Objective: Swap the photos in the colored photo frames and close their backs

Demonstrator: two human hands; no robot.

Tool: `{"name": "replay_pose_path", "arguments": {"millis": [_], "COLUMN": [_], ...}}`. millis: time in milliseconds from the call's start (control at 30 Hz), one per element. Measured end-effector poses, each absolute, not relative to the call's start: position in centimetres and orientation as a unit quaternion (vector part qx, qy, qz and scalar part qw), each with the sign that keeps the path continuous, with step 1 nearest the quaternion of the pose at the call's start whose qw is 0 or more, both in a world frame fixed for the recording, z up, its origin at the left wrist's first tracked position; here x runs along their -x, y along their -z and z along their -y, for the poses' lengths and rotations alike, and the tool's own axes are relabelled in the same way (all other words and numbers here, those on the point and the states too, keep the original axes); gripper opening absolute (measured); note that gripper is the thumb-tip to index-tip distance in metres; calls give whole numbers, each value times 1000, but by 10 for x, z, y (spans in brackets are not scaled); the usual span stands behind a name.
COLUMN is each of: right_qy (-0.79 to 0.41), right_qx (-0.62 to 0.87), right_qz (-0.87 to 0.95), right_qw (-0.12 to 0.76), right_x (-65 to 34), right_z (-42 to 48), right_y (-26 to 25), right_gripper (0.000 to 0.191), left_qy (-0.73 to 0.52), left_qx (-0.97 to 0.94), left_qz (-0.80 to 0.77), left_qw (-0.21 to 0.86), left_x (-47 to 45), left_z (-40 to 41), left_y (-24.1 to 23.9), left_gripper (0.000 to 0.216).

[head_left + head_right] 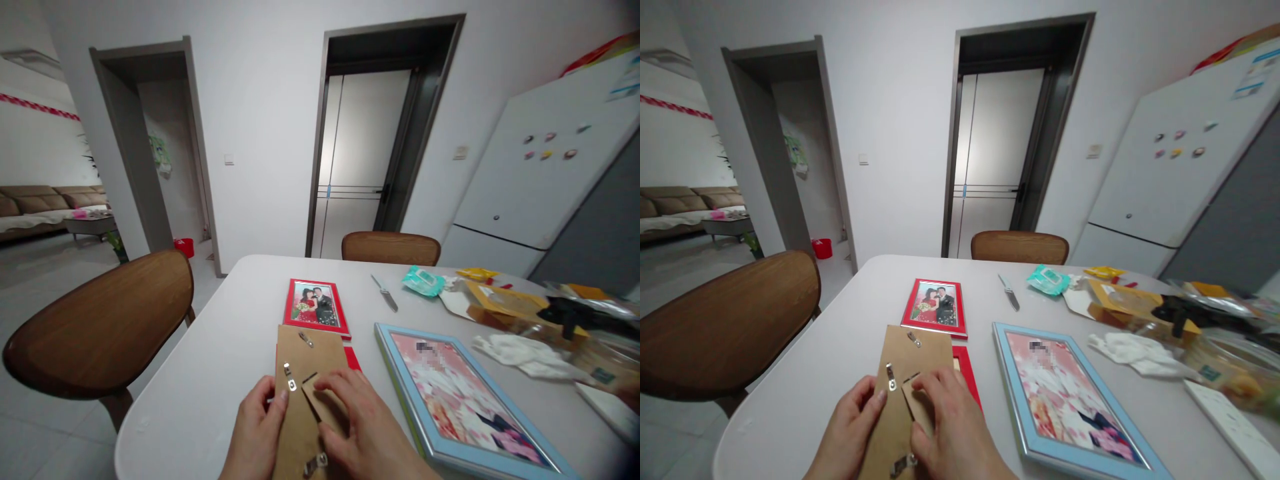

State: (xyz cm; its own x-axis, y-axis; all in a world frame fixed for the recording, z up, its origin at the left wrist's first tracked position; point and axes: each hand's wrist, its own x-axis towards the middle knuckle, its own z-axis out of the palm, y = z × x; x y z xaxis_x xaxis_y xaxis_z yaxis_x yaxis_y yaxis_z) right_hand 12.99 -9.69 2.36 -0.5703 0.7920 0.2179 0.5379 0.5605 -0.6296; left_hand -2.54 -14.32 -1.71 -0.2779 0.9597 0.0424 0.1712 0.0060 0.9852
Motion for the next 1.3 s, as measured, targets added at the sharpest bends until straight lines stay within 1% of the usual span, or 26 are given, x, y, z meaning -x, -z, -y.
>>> {"name": "replay_pose_path", "arguments": {"millis": [67,100,167,267,433,533,600,667,733,767,800,867,933,1000,1033,1067,1167,1300], "right_qy": [-271,-269,-245,-202,-171,-181,-191,-217,-298,-365,-439,-571,-647,-675,-682,-686,-693,-704], "right_qx": [376,381,416,491,548,548,547,555,568,568,559,514,467,438,428,419,399,393], "right_qz": [846,843,833,817,801,801,794,770,718,680,638,557,502,470,458,451,445,429], "right_qw": [263,269,270,224,168,162,184,226,270,287,297,314,334,364,378,389,402,406], "right_x": [-134,-138,-150,-167,-171,-167,-167,-167,-168,-168,-169,-168,-166,-162,-160,-158,-155,-156], "right_z": [95,92,85,76,74,71,69,67,67,68,70,75,81,86,88,90,93,91], "right_y": [-25,-22,-10,13,33,32,29,24,16,11,6,-5,-15,-25,-29,-33,-39,-38], "right_gripper": [29,28,29,34,46,53,55,56,58,61,63,68,71,74,75,76,75,74], "left_qy": [-567,-580,-595,-584,-529,-483,-427,-361,-327,-332,-345,-382,-404,-413,-416,-408,-413,-448], "left_qx": [-374,-334,-282,-241,-259,-325,-387,-445,-487,-505,-519,-541,-572,-603,-603,-610,-611,-604], "left_qz": [-560,-553,-563,-597,-668,-718,-768,-804,-806,-795,-780,-736,-676,-616,-606,-599,-600,-598], "left_qw": [474,495,499,495,455,381,280,158,76,63,67,141,229,292,309,321,310,277], "left_x": [35,45,69,109,148,158,163,163,153,141,126,85,36,-9,-27,-41,-56,-42], "left_z": [146,149,157,172,183,180,177,175,172,171,170,168,164,158,154,150,141,138], "left_y": [9,7,6,12,28,34,37,38,38,36,34,26,13,-2,-10,-18,-32,-34], "left_gripper": [30,29,28,25,19,24,35,44,48,49,50,50,53,67,75,78,76,71]}}
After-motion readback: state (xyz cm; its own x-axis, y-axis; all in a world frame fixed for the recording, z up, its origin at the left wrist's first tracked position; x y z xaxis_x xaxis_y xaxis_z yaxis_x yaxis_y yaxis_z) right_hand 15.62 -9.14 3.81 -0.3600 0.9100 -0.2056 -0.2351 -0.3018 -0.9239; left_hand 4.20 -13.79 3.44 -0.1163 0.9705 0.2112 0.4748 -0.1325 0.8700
